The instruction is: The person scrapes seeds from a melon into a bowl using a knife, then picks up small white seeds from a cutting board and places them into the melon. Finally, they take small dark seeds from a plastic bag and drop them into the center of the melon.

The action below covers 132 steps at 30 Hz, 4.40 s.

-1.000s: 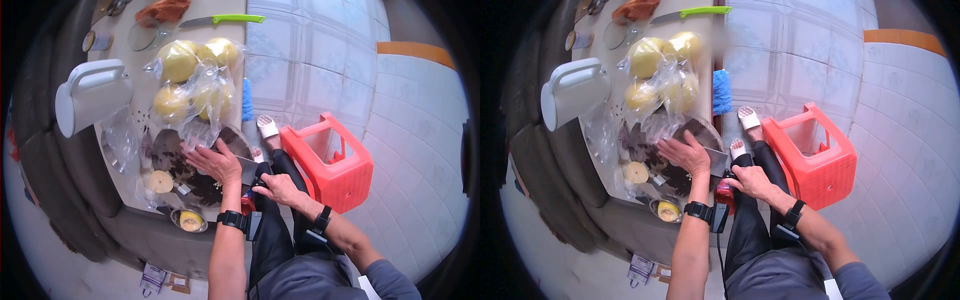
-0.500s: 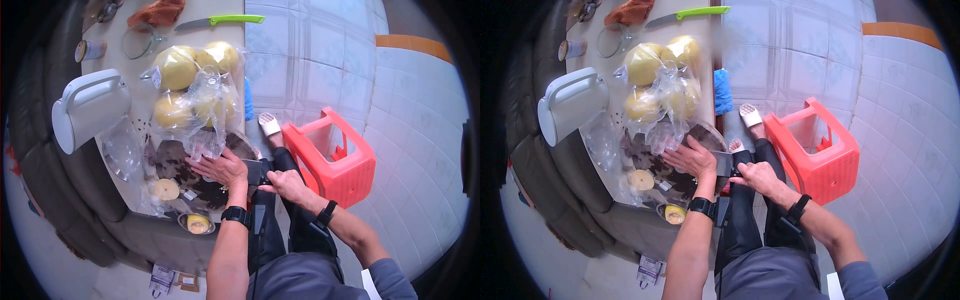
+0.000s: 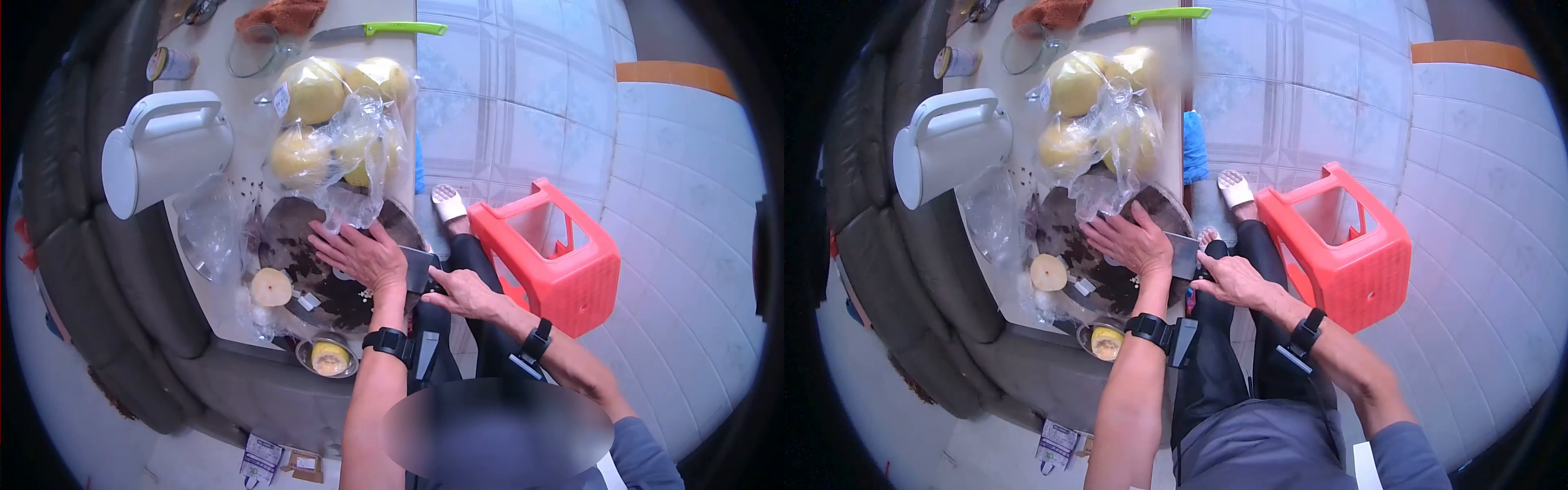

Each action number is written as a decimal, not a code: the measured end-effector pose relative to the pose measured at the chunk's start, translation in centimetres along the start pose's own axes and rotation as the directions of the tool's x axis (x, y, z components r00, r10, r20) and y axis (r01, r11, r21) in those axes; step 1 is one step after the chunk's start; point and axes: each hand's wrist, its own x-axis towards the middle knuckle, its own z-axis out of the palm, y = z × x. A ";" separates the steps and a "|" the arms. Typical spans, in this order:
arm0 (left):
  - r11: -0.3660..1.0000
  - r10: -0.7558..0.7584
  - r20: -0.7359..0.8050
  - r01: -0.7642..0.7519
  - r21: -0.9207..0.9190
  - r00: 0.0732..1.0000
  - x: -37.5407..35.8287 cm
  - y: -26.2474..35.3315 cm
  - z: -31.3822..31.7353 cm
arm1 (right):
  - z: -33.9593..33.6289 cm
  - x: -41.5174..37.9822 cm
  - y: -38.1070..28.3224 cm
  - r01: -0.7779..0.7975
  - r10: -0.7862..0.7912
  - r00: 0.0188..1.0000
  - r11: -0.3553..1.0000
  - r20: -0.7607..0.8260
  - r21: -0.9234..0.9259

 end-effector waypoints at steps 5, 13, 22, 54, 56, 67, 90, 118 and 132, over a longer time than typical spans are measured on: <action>0.999 0.000 -0.020 -0.001 -0.034 1.000 0.6 0.1 -0.4 | 0.2 0.3 -0.3 0.009 -0.009 1.000 0.999 0.002 -0.031; 0.981 -0.004 -0.040 -0.004 -0.195 0.999 -0.3 -0.3 0.0 | 1.2 -0.2 -0.6 -0.023 0.017 0.998 0.995 -0.066 -0.092; 0.986 -0.042 0.056 0.051 -0.156 0.998 -0.1 0.0 -0.5 | 0.4 0.4 -0.7 -0.101 0.101 0.995 0.993 -0.004 -0.056; 0.943 -0.030 -0.012 0.024 -0.332 0.999 -2.0 -2.2 -1.5 | 4.8 -1.1 -2.2 -0.155 0.118 0.962 0.978 -0.248 -0.136; 0.946 -0.015 -0.007 0.012 -0.322 1.000 -1.0 -2.2 -1.3 | 4.8 -0.4 -2.3 -0.132 0.096 0.957 0.984 -0.272 -0.118; 0.928 0.123 0.036 -0.102 -0.357 0.992 0.9 -2.0 -1.0 | 6.3 0.3 -4.0 -0.306 0.257 0.912 0.945 -0.320 -0.113; 0.916 0.011 -0.041 -0.026 -0.401 0.999 -3.4 -5.4 -2.2 | 9.6 -1.6 -2.6 -0.190 0.153 0.945 0.976 -0.289 -0.106; 0.843 0.090 -0.002 -0.077 -0.532 0.996 -3.0 -3.7 -3.0 | 10.2 -2.5 -0.4 -0.099 0.109 0.916 0.994 -0.387 0.047; 0.915 0.022 0.014 -0.015 -0.403 1.000 -5.0 -7.1 -1.2 | 11.3 -1.5 -2.3 -0.221 0.171 0.952 0.958 -0.253 -0.184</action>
